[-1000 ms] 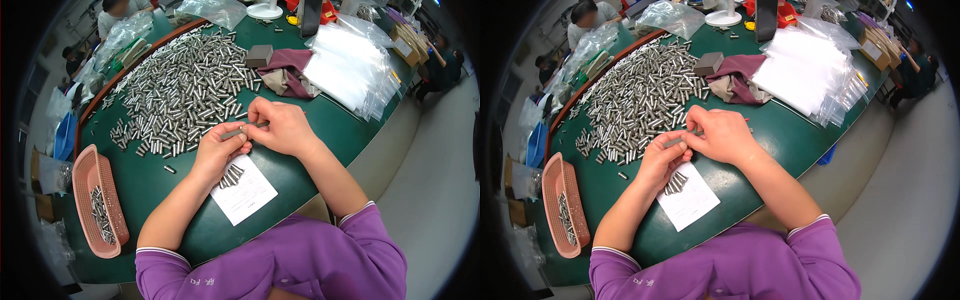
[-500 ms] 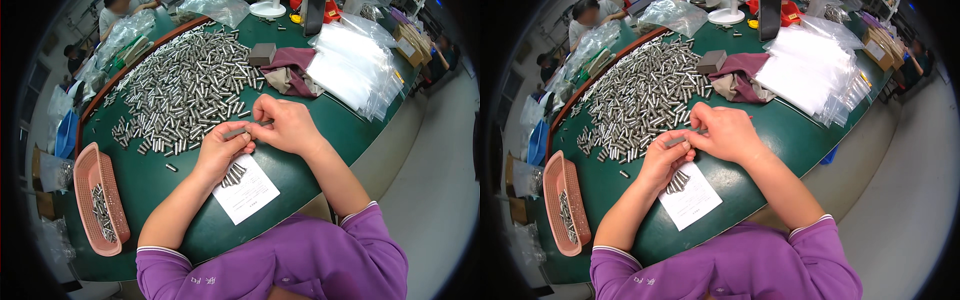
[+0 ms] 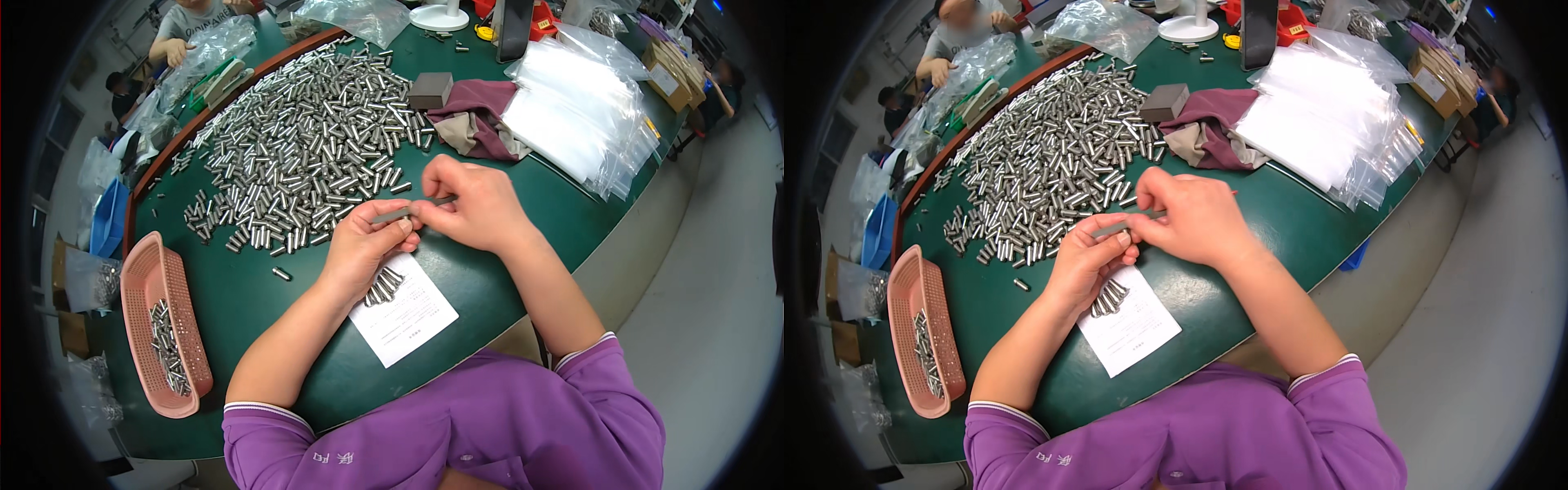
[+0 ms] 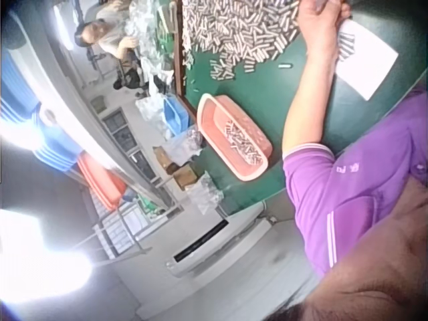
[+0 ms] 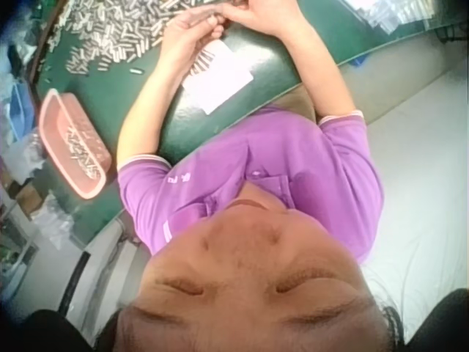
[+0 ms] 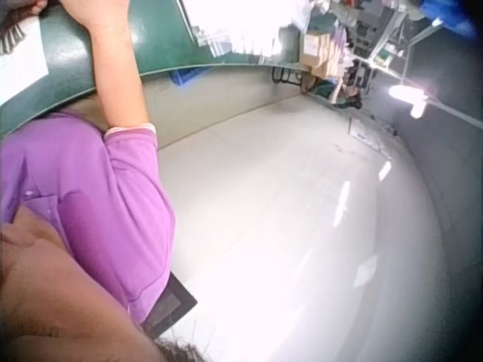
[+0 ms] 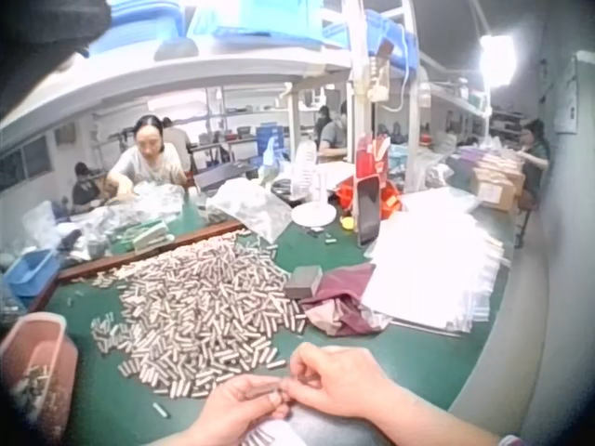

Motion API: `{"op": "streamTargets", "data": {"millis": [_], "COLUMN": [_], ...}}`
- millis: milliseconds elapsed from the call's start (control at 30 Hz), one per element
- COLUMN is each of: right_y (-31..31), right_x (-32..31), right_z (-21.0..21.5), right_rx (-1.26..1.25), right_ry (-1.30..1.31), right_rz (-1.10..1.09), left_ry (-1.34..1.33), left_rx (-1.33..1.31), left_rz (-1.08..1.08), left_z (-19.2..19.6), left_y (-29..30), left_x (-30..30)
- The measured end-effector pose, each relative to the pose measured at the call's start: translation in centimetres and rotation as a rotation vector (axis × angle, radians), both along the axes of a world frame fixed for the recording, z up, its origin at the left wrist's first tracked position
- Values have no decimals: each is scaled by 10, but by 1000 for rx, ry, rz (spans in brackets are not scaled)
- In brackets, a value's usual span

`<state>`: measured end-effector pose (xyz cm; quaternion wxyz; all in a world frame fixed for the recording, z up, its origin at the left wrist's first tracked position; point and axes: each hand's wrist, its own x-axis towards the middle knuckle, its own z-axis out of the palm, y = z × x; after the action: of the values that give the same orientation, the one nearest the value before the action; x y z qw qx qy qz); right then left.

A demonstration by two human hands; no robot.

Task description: The person sits at a green workbench and sorts small cylindrical metal parts. They pick up individual parts from a large pile, inspect them, and place them in a neat row on a white sheet of paper. The person occasionally uses a metal file to rub the surface of a part.

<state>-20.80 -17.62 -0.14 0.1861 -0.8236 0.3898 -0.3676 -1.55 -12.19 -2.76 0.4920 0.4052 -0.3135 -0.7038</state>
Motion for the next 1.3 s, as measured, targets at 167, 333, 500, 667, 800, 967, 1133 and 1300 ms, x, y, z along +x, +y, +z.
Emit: {"op": "streamTargets", "data": {"millis": [167,333,500,667,800,967,1133,1300], "right_y": [-10,1,-6,-3,-10,-1,-5,1], "right_x": [-29,-5,-20,-3,-25,-4,-14,9], "right_z": [4,4,8,-2,9,8,2,-2], "right_rx": [178,244,344,146,304,184,129,-96], "right_ry": [30,42,87,-10,81,-17,59,24], "right_rz": [-128,20,-9,77,-37,34,-36,30], "left_ry": [16,-42,-43,-74,-47,-10,18,47], "left_rx": [-4,8,-40,-11,-41,-3,22,7], "left_rz": [17,21,20,35,6,1,13,-38], "left_z": [-2,3,-2,2,-2,0,2,-7], "left_y": [0,-1,1,3,1,0,0,-4], "left_x": [1,-6,-2,-5,-2,-1,2,4]}}
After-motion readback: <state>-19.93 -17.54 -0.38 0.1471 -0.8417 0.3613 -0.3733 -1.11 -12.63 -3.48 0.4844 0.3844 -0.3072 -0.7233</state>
